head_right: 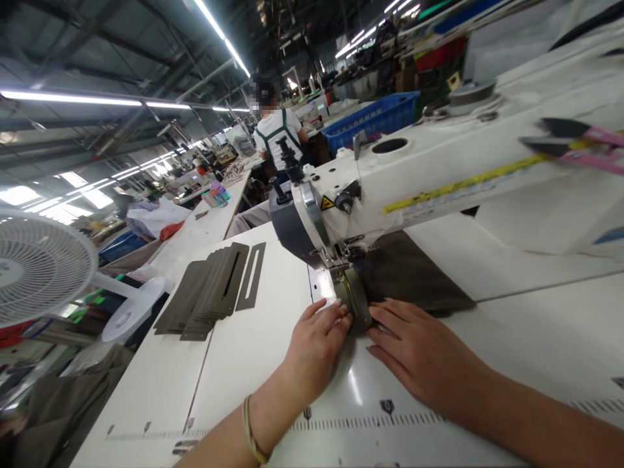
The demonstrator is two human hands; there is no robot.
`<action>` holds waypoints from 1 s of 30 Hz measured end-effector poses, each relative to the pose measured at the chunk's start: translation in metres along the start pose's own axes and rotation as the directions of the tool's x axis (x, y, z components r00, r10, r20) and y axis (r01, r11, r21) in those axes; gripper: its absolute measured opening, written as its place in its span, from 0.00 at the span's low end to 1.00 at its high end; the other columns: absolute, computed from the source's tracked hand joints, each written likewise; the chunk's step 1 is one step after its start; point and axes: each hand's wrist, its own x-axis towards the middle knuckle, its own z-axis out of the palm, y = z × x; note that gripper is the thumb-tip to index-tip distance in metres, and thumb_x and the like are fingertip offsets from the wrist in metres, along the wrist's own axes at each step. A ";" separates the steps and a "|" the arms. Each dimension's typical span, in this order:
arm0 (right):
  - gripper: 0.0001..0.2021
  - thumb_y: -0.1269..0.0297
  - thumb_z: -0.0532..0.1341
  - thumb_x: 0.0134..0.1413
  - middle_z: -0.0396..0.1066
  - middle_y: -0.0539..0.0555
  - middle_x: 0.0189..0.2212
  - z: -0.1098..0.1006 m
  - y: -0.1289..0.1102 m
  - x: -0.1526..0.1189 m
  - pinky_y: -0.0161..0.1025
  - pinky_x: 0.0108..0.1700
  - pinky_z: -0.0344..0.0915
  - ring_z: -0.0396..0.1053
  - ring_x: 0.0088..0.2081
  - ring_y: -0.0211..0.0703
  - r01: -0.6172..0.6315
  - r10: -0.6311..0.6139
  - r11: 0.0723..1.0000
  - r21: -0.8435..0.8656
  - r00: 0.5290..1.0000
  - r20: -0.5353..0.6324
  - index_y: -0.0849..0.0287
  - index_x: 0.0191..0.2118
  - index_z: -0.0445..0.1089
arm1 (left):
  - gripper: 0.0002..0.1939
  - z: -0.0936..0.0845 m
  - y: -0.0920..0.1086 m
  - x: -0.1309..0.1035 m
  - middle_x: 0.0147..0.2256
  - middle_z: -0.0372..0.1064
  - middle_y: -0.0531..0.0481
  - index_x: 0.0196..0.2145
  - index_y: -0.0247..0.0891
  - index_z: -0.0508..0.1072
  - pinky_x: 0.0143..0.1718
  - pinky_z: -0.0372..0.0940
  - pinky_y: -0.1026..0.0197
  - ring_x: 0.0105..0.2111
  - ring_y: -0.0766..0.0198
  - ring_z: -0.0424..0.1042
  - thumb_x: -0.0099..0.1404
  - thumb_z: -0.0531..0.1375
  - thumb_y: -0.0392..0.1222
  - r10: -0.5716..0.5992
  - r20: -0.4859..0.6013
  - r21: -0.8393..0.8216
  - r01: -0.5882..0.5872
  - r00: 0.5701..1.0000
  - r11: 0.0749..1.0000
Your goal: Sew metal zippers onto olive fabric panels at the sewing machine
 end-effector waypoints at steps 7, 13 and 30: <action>0.14 0.66 0.52 0.64 0.73 0.57 0.42 0.007 0.010 0.000 0.49 0.50 0.65 0.68 0.45 0.50 -0.005 0.005 1.000 0.017 1.000 -0.006 0.57 0.39 0.75 | 0.10 0.003 -0.008 0.009 0.44 0.74 0.42 0.43 0.31 0.73 0.55 0.67 0.54 0.48 0.58 0.73 0.70 0.53 0.32 -0.006 0.049 0.015 0.005 0.999 1.000; 0.14 0.65 0.51 0.64 0.73 0.57 0.42 0.015 0.020 0.005 0.49 0.48 0.66 0.68 0.46 0.50 -0.017 0.017 1.000 0.020 1.000 0.013 0.57 0.39 0.75 | 0.10 0.004 -0.018 0.017 0.42 0.74 0.42 0.43 0.31 0.73 0.52 0.69 0.54 0.45 0.58 0.74 0.71 0.52 0.33 0.010 0.043 0.001 -0.010 0.999 1.000; 0.12 0.68 0.52 0.63 0.74 0.59 0.41 0.022 0.033 0.018 0.48 0.47 0.67 0.71 0.43 0.50 0.048 -0.054 0.994 -0.096 0.997 -0.056 0.60 0.42 0.74 | 0.05 0.015 -0.041 0.032 0.35 0.72 0.44 0.38 0.32 0.72 0.44 0.72 0.55 0.37 0.58 0.73 0.66 0.57 0.31 -0.058 0.049 -0.017 0.059 0.997 0.998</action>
